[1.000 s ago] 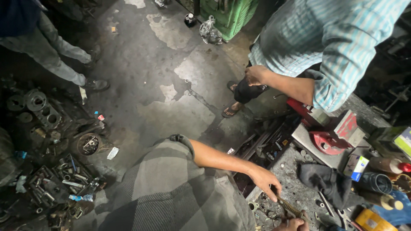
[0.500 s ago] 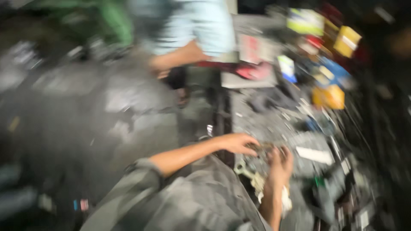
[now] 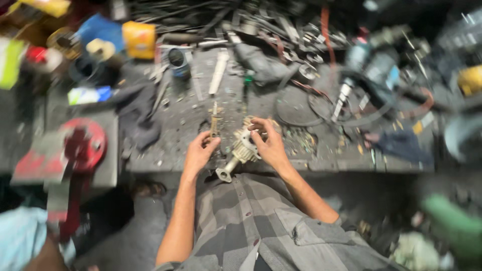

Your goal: The person cleans a small engine cylinder casting on a cluttered workbench. They hold the casting, scrape its gasket surface and bore with a small scraper, rotate it to work other sides, and finally reach for a power drill on the bench.

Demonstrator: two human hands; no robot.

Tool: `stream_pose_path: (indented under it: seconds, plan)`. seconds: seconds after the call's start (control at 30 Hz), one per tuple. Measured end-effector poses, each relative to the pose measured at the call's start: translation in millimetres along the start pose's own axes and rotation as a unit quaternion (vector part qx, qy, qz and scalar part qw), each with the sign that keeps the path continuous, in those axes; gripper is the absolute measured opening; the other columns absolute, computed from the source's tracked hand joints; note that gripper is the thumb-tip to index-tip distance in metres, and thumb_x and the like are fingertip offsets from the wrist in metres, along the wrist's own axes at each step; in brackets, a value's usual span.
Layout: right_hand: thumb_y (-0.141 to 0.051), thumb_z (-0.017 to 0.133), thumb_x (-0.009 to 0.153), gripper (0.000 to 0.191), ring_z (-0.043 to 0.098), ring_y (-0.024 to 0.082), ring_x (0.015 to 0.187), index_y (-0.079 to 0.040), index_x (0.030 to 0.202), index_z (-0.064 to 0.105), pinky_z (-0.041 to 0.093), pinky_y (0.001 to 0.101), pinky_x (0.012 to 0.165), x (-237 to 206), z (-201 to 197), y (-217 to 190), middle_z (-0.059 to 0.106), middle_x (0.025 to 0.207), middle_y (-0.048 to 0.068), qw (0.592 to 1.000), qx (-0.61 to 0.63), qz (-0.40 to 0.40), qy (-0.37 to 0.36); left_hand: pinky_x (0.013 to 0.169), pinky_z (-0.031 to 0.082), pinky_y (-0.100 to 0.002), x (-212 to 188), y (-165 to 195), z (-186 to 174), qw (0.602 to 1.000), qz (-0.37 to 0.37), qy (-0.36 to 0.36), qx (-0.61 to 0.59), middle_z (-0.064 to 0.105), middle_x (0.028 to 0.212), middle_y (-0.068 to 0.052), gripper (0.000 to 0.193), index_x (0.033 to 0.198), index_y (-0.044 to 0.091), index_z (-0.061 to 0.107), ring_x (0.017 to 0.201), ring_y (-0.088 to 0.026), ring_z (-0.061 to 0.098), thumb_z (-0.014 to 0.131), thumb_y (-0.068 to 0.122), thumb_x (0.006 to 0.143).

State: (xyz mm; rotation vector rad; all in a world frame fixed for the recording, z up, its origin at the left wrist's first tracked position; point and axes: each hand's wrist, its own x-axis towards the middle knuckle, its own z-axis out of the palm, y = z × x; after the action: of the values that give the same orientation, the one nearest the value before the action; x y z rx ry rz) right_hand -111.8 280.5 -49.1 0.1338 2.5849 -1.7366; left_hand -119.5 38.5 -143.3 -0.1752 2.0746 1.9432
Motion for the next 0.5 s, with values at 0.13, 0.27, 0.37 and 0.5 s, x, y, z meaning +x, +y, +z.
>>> stream_pose_path:
  seconds: [0.13, 0.27, 0.37, 0.5]
  plan:
    - [-0.006, 0.065, 0.097, 0.030, 0.067, 0.012, 0.095, -0.005, 0.126, 0.063, 0.053, 0.0279, 0.077, -16, -12, 10, 0.073, 0.110, 0.006, 0.997, -0.009, -0.005, 0.073, 0.079, 0.057, -0.029, 47, 6, -3, 0.998, 0.004, -0.052, -0.022, 0.076, 0.104, -0.010, 0.044, 0.132, -0.003, 0.061, 0.087, -0.015, 0.072, 0.070, 0.020, 0.095]
    - [-0.008, 0.068, 0.098, 0.048, 0.066, 0.011, 0.087, -0.008, 0.141, 0.046, 0.055, 0.0280, 0.079, -38, -24, 7, 0.070, 0.099, 0.005, 0.990, -0.008, 0.001, 0.139, 0.087, 0.057, -0.032, 94, 14, 0, 0.990, 0.017, -0.120, -0.066, 0.073, 0.119, -0.016, 0.051, 0.146, -0.007, 0.044, 0.096, -0.021, 0.073, 0.060, 0.019, 0.106]
    - [-0.012, 0.066, 0.096, 0.083, 0.055, 0.008, 0.068, -0.007, 0.161, 0.015, 0.049, 0.0280, 0.066, -32, -67, 5, 0.057, 0.073, 0.001, 0.973, 0.037, 0.108, 0.199, 0.091, 0.057, -0.032, 133, 19, 10, 0.983, 0.049, -0.149, -0.095, 0.070, 0.127, -0.018, 0.058, 0.155, -0.005, 0.032, 0.100, -0.023, 0.072, 0.057, 0.019, 0.108]
    - [-0.018, 0.067, 0.102, 0.077, 0.053, 0.005, 0.066, 0.002, 0.160, 0.020, 0.049, 0.0263, 0.063, -1, -214, 8, 0.053, 0.075, -0.004, 0.935, -0.019, -0.020, 0.354, 0.082, 0.055, -0.032, 139, 17, 17, 0.985, -0.003, -0.156, -0.070, 0.068, 0.131, -0.019, 0.069, 0.162, 0.006, 0.014, 0.101, -0.025, 0.072, 0.056, 0.020, 0.109]
